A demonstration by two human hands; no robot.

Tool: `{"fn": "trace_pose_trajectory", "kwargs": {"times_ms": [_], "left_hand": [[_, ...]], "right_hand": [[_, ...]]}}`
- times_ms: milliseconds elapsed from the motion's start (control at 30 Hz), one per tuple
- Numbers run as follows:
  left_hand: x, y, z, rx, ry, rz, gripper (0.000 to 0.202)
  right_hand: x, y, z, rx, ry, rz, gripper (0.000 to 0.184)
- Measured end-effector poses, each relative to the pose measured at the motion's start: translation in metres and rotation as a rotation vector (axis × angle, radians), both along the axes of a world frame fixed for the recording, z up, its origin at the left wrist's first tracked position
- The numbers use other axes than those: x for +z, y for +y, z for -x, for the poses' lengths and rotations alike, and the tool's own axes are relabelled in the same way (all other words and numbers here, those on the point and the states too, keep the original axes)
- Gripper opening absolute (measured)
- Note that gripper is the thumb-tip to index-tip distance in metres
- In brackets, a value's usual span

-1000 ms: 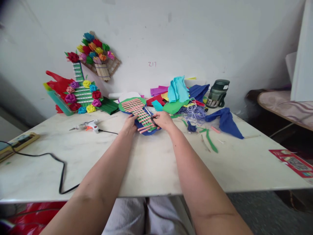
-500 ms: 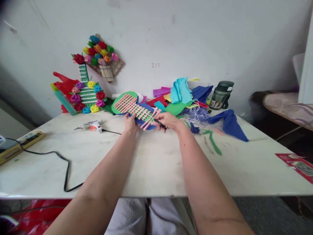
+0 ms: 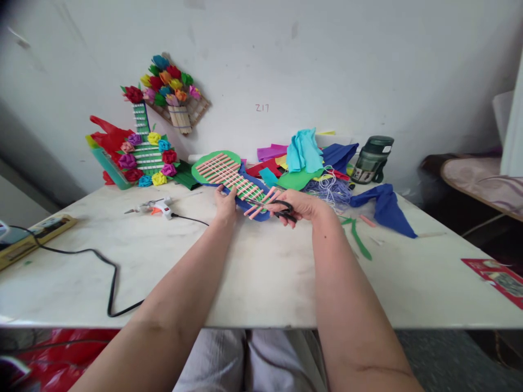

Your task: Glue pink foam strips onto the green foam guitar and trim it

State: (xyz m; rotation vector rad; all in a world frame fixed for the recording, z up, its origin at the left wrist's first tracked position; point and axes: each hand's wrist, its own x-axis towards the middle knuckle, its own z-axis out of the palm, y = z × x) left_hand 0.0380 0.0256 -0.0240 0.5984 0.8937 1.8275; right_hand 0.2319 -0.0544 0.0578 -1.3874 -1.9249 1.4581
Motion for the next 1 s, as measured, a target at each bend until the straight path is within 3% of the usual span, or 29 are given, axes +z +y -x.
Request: {"fn": "trace_pose_trajectory", "kwargs": {"times_ms": [100,267,667,1000], "left_hand": [[-0.001,0.002,0.000,0.110,0.062,-0.084,0.044],[-0.001,0.002,0.001,0.139,0.120,-0.162,0.047],[0.000,0.005,0.002,0.248,0.235,-0.096,0.052],[0.003,0.002,-0.001,0.208,0.120,-0.142,0.049]], "right_hand": [[-0.002,0.002,-0.001,0.009,-0.011,-0.015,0.044],[-0.009,0.008,0.002,0.034,0.010,-0.052,0.042],[-0.019,0.016,0.012,0.058,0.099,-0.114,0.045],[-0.027,0.021,0.020,0.044,0.133,-0.081,0.055]]}}
